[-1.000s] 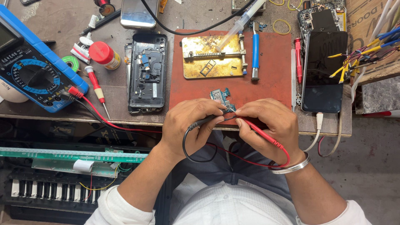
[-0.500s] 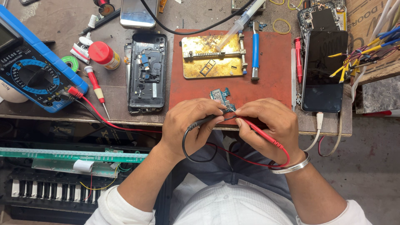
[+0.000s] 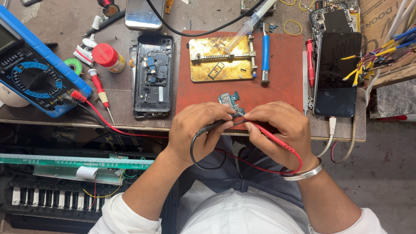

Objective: The person holds a disassembled phone motherboard on the workbench and probes its components with the red and black multimeter leads, repositioning the probes on different points of the board while reading the multimeter display. Disassembled phone bodies and repair tools surround the work area.

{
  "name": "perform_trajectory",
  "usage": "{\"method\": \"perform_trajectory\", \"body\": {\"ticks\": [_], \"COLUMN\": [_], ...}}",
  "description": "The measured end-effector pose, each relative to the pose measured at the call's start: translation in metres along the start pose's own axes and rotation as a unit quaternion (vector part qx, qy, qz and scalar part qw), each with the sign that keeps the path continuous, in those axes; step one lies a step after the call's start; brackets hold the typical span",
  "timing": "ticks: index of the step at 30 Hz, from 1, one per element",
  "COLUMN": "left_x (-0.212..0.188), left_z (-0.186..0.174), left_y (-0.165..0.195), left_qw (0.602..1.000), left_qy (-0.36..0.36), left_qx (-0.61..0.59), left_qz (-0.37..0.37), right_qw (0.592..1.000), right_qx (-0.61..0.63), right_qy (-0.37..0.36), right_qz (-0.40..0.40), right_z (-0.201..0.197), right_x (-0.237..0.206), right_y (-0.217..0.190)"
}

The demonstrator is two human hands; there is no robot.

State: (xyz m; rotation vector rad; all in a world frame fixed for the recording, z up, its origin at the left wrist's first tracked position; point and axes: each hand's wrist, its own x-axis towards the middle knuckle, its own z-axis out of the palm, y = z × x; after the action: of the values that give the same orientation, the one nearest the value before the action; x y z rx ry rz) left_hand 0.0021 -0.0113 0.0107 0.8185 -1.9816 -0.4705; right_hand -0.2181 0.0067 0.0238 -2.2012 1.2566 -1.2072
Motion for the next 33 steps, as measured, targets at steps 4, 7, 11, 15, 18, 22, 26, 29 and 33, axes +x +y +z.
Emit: {"method": "perform_trajectory", "body": {"ticks": [4,7,11,15,18,22,26,29,33], "left_x": [0.0000,0.0002,0.0001,0.0002,0.0005,0.0023,0.0019,0.0005,-0.0009], "left_z": [-0.0001,0.0003,0.0000,0.0001,-0.0005,-0.0018,-0.0063,-0.0069,-0.0053], "left_y": [0.0001,0.0002,0.0005,0.0005,-0.0001,0.0007,0.0008,-0.0001,-0.0022], "left_qw": [1.000,1.000,1.000,1.000,1.000,1.000,1.000,1.000,1.000], "left_qy": [-0.002,-0.002,-0.004,-0.006,-0.004,0.005,-0.007,-0.008,-0.007], "left_qx": [0.000,-0.001,-0.004,-0.006,-0.005,-0.005,-0.016,-0.013,-0.012], "left_qz": [0.001,0.000,-0.002,-0.006,-0.003,0.002,-0.009,-0.006,0.000], "right_qw": [1.000,0.999,0.999,0.999,0.999,0.999,0.999,0.999,0.999], "right_qx": [0.013,0.019,0.019,0.021,0.022,0.026,0.015,0.009,0.002], "right_qy": [-0.007,-0.013,-0.014,-0.017,-0.017,-0.024,-0.021,-0.021,-0.017], "right_qz": [0.012,0.026,0.026,0.028,0.029,0.029,0.039,0.045,0.050], "right_z": [-0.0013,-0.0022,-0.0019,-0.0025,-0.0017,-0.0035,-0.0012,0.0007,0.0027], "right_x": [0.0008,0.0011,0.0011,0.0008,0.0015,0.0039,0.0055,0.0057,0.0039], "right_y": [0.0001,0.0004,0.0005,0.0010,0.0012,-0.0001,-0.0054,-0.0071,-0.0070]}}
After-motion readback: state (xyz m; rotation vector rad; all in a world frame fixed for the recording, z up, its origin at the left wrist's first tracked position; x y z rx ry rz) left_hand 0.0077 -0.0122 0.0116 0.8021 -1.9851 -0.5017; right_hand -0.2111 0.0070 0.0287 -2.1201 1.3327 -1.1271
